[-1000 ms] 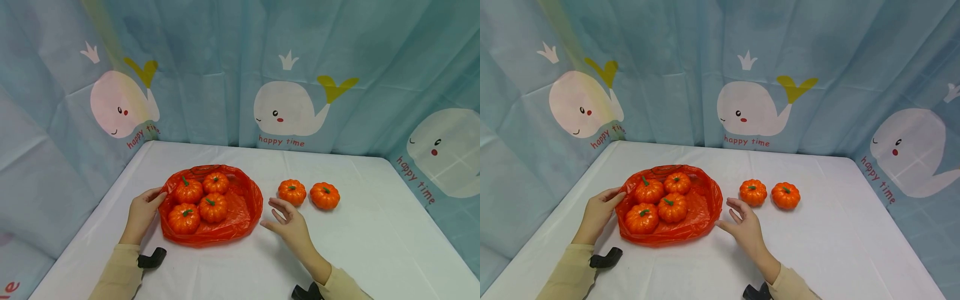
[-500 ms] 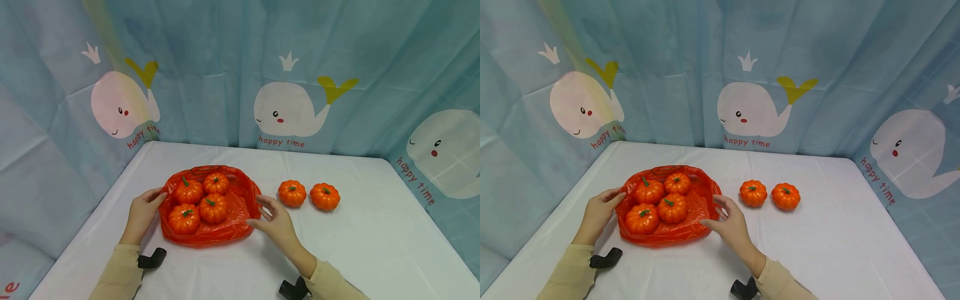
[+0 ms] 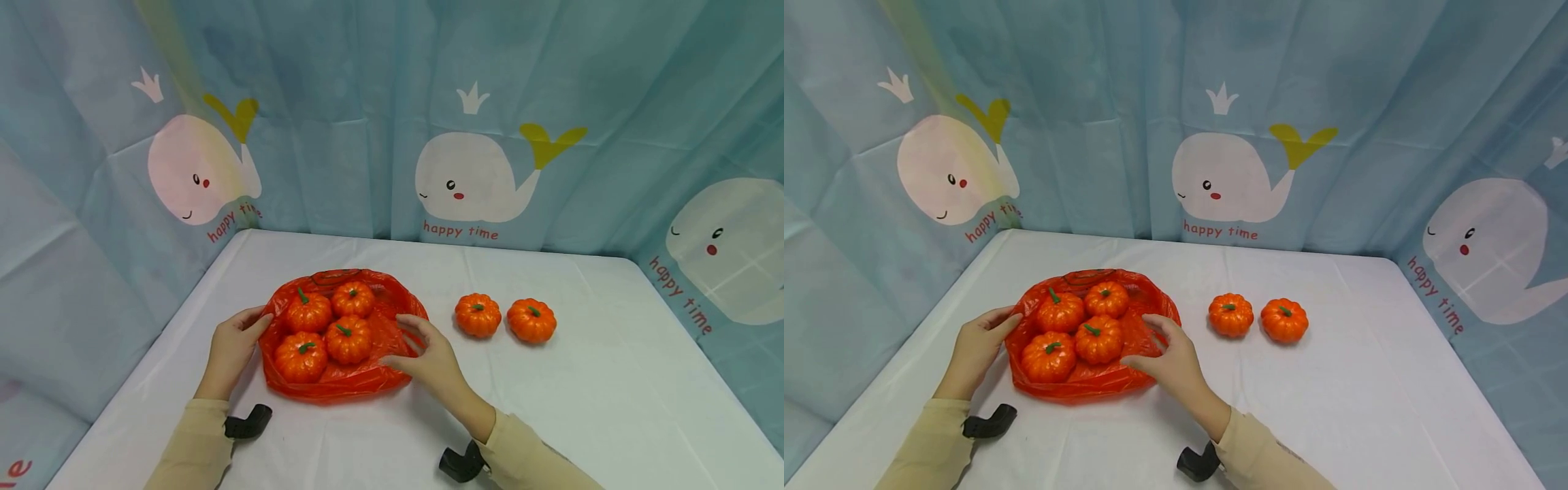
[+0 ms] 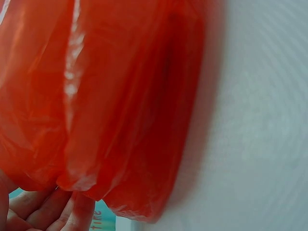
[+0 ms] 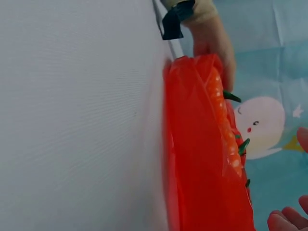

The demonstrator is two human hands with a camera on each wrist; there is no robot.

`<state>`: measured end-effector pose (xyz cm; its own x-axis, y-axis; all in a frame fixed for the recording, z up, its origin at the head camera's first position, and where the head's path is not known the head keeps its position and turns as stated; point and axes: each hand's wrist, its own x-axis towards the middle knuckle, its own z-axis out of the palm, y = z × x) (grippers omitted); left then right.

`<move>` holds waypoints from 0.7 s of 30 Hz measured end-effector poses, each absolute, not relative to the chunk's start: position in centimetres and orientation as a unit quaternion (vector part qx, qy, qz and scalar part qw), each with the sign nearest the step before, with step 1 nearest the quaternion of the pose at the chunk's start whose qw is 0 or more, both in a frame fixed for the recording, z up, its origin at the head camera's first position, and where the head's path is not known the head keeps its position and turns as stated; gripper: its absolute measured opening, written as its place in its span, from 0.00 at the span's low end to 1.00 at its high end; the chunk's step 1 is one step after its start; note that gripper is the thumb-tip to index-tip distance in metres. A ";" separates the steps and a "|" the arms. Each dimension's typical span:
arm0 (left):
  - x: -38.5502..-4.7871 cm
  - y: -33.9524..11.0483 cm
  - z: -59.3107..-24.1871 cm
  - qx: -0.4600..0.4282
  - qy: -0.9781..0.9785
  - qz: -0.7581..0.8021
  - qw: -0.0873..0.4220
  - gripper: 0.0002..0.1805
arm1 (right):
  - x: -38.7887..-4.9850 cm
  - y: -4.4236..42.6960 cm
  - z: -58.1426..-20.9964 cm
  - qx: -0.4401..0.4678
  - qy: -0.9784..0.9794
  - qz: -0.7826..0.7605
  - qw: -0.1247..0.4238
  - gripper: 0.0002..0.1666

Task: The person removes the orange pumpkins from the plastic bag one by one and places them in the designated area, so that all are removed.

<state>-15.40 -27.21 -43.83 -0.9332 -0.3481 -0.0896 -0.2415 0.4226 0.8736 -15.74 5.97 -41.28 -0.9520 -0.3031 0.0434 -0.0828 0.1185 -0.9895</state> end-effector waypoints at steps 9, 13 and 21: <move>-15.3 -27.3 -43.8 0.178 -0.845 -0.502 0.052 0.33 | -16.6 4.2 -41.3 -0.144 0.760 -0.624 0.113 0.41; -15.2 -27.3 -43.9 0.177 -0.843 -0.505 0.055 0.33 | -17.1 3.3 -41.4 -0.142 0.767 -0.614 0.123 0.42; -15.3 -27.2 -43.6 0.175 -0.842 -0.507 0.053 0.33 | -18.0 2.1 -41.6 -0.152 0.779 -0.595 0.127 0.43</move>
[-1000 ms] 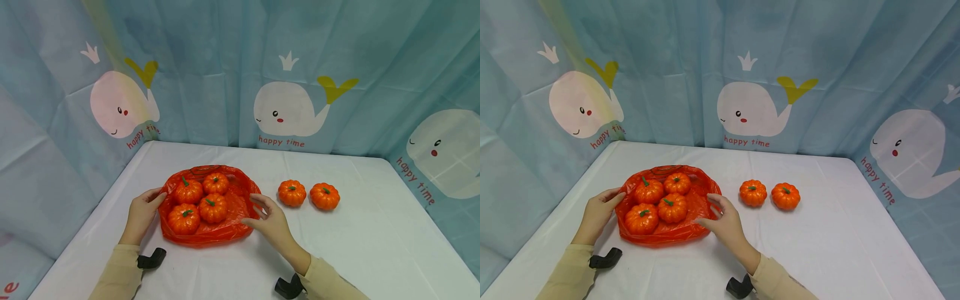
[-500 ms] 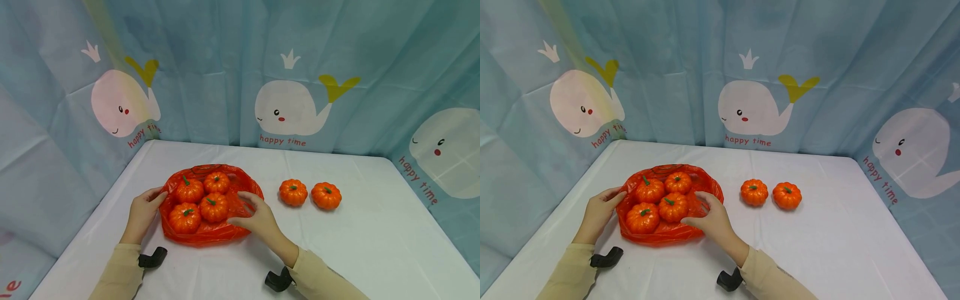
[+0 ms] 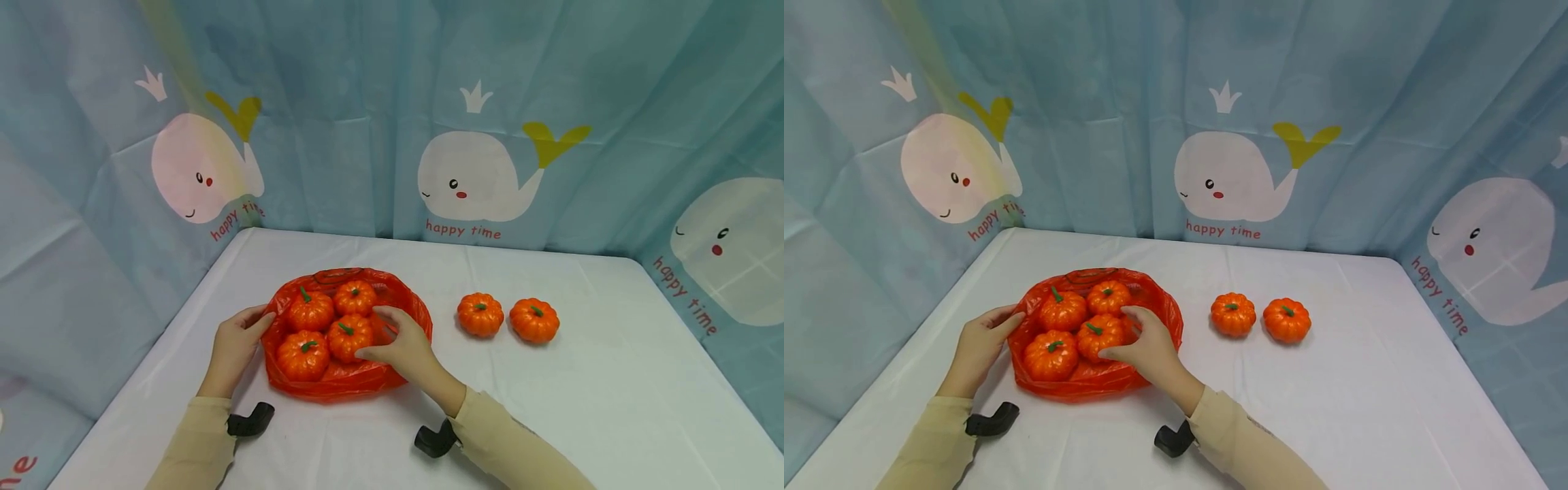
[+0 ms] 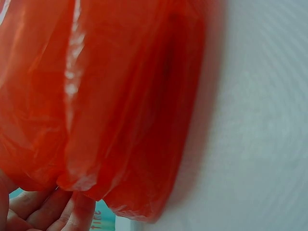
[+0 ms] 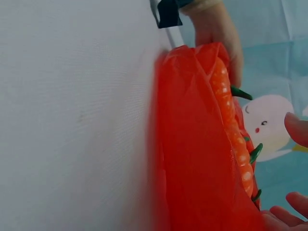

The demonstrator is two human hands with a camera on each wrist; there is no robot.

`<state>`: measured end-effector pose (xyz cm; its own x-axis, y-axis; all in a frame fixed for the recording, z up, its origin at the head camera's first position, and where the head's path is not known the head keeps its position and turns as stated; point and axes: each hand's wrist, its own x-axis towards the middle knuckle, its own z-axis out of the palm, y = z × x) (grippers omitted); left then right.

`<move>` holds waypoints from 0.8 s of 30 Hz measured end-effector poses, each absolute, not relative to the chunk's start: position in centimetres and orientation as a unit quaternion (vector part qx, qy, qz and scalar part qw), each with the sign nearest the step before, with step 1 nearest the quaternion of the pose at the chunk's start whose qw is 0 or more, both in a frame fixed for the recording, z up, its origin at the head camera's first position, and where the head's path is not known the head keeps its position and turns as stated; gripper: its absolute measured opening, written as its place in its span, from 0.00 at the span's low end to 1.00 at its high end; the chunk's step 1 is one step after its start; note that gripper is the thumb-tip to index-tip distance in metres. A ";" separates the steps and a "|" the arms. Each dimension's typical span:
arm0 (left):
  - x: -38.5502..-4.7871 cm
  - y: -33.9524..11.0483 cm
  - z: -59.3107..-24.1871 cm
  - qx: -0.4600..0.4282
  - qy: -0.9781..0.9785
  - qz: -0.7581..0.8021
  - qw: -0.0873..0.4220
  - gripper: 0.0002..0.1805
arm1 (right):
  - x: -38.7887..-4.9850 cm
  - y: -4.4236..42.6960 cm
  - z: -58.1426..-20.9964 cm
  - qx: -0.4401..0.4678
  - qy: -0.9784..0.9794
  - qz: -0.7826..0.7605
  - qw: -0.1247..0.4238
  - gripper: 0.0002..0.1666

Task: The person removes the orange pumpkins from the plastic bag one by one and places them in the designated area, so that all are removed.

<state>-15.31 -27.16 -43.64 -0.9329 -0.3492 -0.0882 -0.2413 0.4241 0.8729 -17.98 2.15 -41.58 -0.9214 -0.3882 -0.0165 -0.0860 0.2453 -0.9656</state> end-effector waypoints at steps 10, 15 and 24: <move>-15.3 -27.3 -43.7 0.179 -0.844 -0.504 0.045 0.34 | -18.7 1.0 -42.1 -0.161 0.813 -0.547 0.120 0.44; -15.4 -27.3 -43.7 0.174 -0.845 -0.503 0.046 0.33 | -18.9 0.7 -42.5 -0.164 0.827 -0.526 0.111 0.44; -15.4 -27.2 -43.7 0.170 -0.843 -0.507 0.055 0.32 | -18.9 0.2 -42.7 -0.170 0.838 -0.506 0.111 0.45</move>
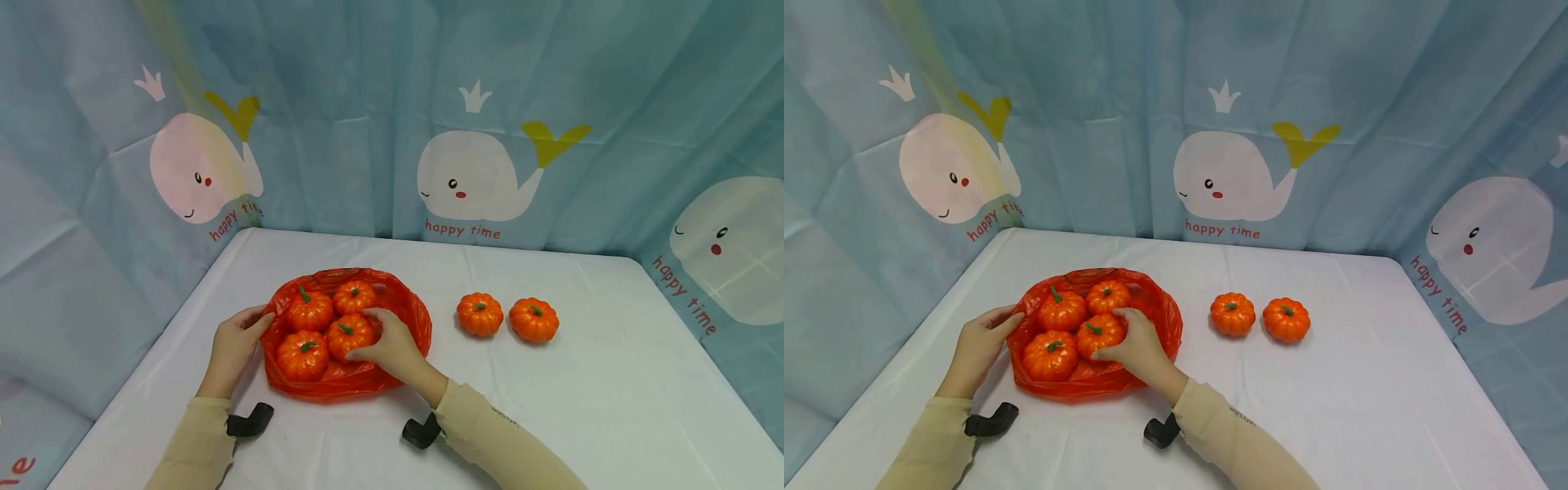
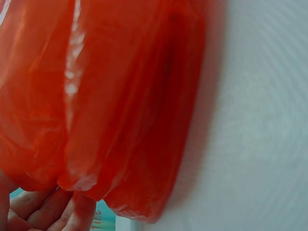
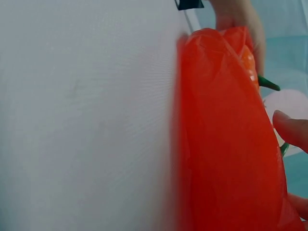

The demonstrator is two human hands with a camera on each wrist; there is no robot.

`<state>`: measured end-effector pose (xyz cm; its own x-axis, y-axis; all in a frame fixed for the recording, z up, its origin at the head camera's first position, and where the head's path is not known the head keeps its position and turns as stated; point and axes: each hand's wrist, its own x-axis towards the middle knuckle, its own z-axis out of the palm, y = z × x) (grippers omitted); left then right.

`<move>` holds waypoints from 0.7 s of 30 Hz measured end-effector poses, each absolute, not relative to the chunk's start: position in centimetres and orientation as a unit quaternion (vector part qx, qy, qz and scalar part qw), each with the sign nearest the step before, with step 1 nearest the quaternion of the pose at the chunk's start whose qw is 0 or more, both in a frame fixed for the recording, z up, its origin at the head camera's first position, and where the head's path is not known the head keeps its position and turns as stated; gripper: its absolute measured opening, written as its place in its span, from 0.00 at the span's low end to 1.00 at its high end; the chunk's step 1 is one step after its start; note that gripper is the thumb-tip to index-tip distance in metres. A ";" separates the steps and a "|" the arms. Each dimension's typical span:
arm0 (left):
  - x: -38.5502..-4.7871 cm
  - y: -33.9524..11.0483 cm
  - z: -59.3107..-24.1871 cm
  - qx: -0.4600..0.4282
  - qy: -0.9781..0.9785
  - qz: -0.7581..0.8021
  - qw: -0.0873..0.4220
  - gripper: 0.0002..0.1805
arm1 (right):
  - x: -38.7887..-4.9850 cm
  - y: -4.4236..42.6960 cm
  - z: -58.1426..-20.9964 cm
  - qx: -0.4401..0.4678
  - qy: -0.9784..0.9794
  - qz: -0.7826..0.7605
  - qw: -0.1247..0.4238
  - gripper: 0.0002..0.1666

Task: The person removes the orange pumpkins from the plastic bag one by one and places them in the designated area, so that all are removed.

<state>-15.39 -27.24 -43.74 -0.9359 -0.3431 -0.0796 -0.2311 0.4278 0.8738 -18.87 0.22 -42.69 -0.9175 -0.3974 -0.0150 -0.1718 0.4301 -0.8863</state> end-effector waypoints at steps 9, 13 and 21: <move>-15.3 -27.2 -43.8 0.172 -0.843 -0.508 0.051 0.33 | -19.0 -0.3 -43.0 -0.172 0.851 -0.484 0.111 0.47; -15.3 -27.3 -43.8 0.170 -0.846 -0.503 0.051 0.33 | -19.1 -0.5 -43.2 -0.167 0.857 -0.473 0.114 0.48; -15.4 -27.3 -43.9 0.171 -0.841 -0.510 0.055 0.32 | -19.1 -0.5 -43.2 -0.159 0.863 -0.465 0.115 0.46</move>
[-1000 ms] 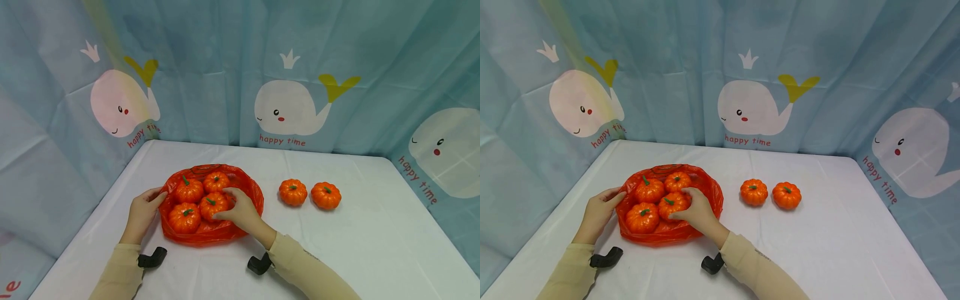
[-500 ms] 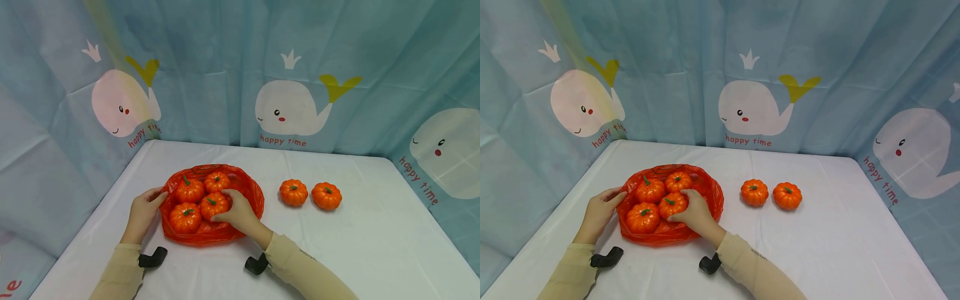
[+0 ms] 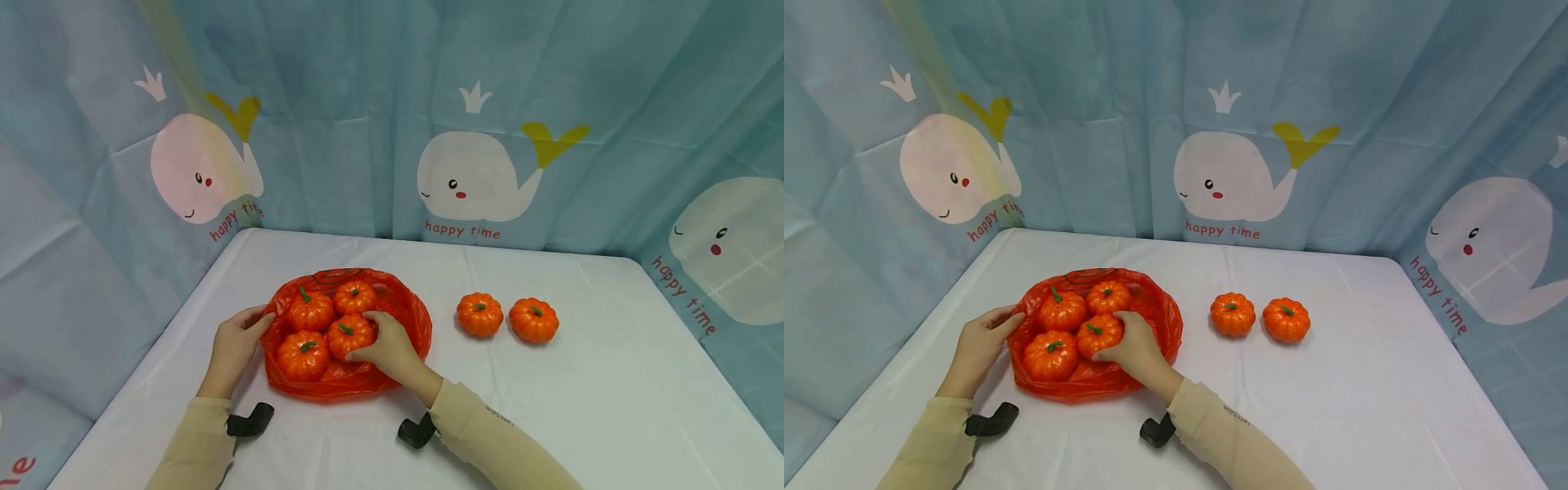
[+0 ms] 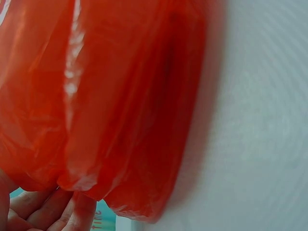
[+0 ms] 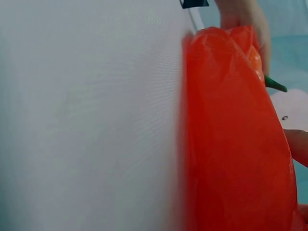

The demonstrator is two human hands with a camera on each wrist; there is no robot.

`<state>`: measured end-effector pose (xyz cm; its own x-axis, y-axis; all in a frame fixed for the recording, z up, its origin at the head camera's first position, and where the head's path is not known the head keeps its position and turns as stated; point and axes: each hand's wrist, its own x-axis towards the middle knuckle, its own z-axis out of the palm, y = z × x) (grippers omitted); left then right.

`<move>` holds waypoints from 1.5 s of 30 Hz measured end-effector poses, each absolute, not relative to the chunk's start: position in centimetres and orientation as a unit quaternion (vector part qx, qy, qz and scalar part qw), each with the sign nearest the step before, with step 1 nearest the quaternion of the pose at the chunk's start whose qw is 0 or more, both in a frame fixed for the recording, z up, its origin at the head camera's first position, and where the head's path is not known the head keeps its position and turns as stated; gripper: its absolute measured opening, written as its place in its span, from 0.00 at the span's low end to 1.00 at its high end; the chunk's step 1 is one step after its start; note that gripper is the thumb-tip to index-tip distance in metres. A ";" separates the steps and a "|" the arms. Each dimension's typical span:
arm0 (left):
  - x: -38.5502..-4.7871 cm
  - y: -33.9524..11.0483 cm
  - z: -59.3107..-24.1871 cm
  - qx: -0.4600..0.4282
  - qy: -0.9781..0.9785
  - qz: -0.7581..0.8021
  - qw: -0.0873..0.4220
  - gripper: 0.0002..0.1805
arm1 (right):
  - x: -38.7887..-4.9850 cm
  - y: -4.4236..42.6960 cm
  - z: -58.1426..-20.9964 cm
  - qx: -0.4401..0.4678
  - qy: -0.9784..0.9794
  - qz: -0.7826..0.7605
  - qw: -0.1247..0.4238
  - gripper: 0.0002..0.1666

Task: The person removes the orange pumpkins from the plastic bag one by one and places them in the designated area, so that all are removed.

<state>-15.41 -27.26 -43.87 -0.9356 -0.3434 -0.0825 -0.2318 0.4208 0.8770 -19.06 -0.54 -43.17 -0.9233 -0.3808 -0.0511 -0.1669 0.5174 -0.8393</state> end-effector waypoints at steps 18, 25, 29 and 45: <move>-15.4 -27.2 -43.8 0.169 -0.847 -0.501 0.052 0.32 | -19.0 -0.4 -43.2 -0.161 0.870 -0.454 0.111 0.44; -15.5 -27.2 -43.8 0.164 -0.845 -0.506 0.056 0.32 | -18.8 0.0 -43.0 -0.145 0.861 -0.473 0.119 0.45; -15.5 -27.2 -43.9 0.166 -0.844 -0.507 0.055 0.32 | -18.7 0.3 -42.6 -0.140 0.860 -0.477 0.118 0.46; -15.3 -27.2 -43.8 0.173 -0.843 -0.507 0.045 0.33 | -18.0 2.8 -40.5 -0.134 0.847 -0.502 0.108 0.46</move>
<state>-15.25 -27.22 -43.76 -0.9359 -0.3377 -0.1003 -0.2467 0.4250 0.8709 -18.04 2.83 -40.46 -0.9405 -0.3362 -0.0491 -0.1184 0.4598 -0.8801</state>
